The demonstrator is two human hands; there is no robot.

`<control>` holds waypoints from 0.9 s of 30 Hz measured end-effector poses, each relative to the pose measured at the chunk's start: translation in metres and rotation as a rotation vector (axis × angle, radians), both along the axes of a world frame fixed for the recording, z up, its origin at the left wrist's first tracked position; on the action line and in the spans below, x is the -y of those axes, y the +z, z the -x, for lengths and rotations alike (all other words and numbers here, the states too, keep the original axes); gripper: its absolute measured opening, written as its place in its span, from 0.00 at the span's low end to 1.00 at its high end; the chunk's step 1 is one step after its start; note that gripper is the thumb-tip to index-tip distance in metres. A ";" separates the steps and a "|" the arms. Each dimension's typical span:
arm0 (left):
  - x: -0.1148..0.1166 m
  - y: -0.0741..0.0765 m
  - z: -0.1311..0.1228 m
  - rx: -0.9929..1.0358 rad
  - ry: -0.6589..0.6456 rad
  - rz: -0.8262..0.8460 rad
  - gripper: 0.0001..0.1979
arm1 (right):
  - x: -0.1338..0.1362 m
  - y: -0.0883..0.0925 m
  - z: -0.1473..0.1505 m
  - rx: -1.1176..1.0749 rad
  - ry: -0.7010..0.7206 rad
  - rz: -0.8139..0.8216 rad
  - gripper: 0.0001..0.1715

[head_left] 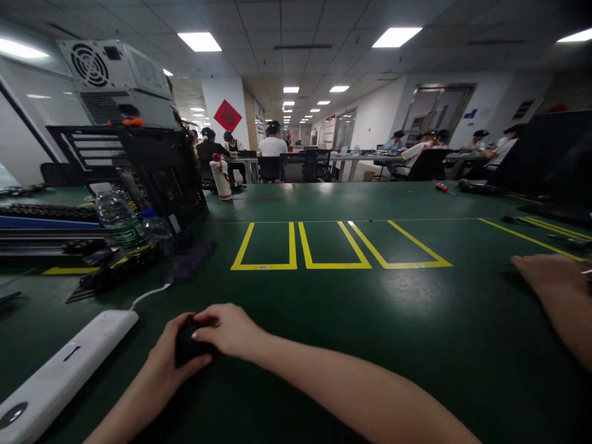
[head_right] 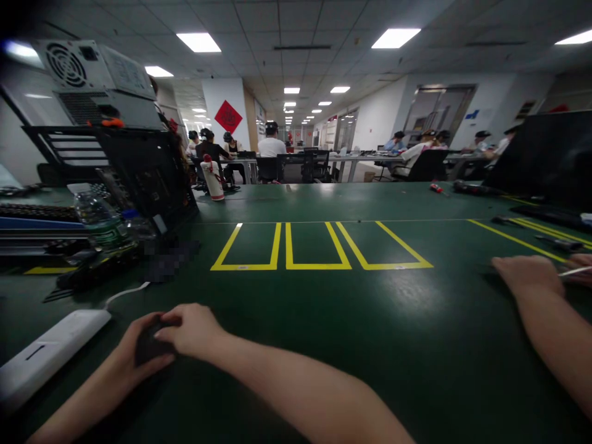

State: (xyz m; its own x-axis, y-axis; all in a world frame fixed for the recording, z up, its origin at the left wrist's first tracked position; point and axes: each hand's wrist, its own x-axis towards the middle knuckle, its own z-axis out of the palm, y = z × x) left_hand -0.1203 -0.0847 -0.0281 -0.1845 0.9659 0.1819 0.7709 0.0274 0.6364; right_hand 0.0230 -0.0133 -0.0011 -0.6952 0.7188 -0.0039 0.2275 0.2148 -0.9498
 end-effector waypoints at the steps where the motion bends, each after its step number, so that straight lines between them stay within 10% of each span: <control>1: -0.016 0.004 -0.017 0.023 -0.074 0.032 0.32 | -0.011 0.003 -0.018 -0.002 -0.029 0.015 0.21; 11: -0.142 0.016 -0.146 0.027 -0.548 -0.063 0.34 | -0.078 0.009 -0.159 -0.097 -0.396 0.065 0.17; 27: -0.138 0.022 -0.139 -0.078 -0.724 -0.217 0.30 | -0.073 -0.014 -0.167 -0.363 -0.287 0.040 0.18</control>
State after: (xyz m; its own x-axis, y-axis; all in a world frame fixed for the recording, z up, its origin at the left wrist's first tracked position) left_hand 0.0191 0.0530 -0.0060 0.5030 0.7822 0.3677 0.5922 -0.6218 0.5125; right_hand 0.1896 0.0599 -0.0150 -0.4295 0.8867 0.1710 -0.0761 0.1531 -0.9853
